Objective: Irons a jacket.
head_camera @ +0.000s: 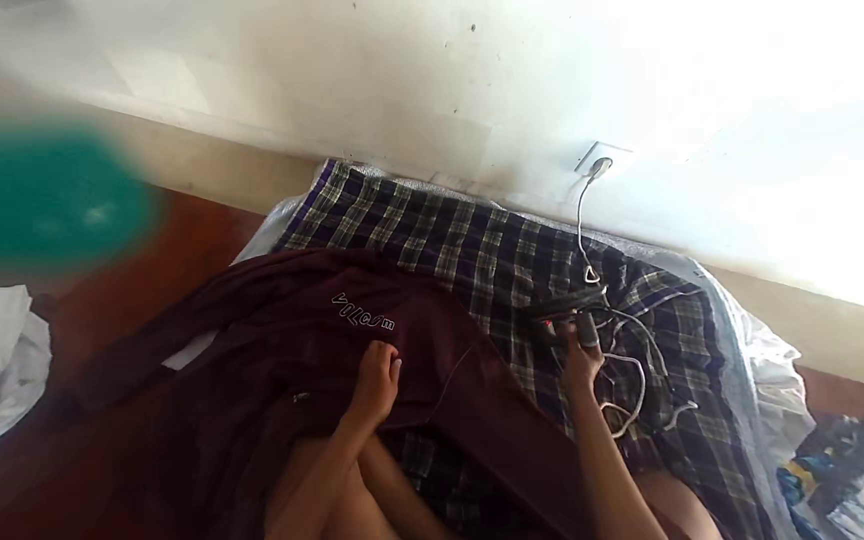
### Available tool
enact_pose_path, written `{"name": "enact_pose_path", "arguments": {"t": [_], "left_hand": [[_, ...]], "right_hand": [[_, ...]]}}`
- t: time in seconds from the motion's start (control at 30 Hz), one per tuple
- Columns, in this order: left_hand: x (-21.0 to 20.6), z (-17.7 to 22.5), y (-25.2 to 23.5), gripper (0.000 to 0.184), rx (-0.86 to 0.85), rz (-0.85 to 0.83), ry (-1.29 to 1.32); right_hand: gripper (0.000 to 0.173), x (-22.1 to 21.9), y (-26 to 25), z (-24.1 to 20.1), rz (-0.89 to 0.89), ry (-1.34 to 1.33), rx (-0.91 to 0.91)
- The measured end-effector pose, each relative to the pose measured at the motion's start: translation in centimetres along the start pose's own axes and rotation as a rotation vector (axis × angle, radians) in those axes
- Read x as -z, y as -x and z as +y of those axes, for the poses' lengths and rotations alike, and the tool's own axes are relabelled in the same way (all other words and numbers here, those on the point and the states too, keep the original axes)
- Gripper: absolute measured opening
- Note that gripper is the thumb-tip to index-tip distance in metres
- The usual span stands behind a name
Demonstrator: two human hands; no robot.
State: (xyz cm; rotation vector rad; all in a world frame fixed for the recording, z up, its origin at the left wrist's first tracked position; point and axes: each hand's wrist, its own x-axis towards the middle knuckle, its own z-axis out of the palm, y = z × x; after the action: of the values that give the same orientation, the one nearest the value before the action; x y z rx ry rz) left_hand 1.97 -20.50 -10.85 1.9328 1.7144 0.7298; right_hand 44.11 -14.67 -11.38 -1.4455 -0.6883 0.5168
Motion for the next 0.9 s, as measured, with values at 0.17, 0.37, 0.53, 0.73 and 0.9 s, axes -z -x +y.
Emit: {"name": "enact_pose_path", "arguments": {"t": [0.17, 0.37, 0.53, 0.73, 0.9], "left_hand": [[0.0, 5.8, 5.1, 0.028, 0.084, -0.235, 0.159], [1.2, 9.5, 8.1, 0.027, 0.078, -0.292, 0.258], [-1.0, 8.9, 5.9, 0.05, 0.221, -0.191, 0.516], [6.7, 13.1, 2.9, 0.036, 0.25, -0.059, 0.853], [25.1, 22.8, 10.0, 0.031, -0.278, -0.111, 1.195]], "right_hand": [[0.032, 0.0, -0.1, 0.1, -0.059, 0.027, -0.074], [0.07, 1.8, 3.3, -1.9, -0.106, 0.68, -0.263], [0.05, 1.2, 17.0, -7.9, -0.981, 0.921, -0.264], [0.026, -0.3, 21.3, -24.1, -1.516, 0.013, 0.266], [0.094, -9.1, 12.3, -21.5, -1.116, 0.191, 0.508]]}}
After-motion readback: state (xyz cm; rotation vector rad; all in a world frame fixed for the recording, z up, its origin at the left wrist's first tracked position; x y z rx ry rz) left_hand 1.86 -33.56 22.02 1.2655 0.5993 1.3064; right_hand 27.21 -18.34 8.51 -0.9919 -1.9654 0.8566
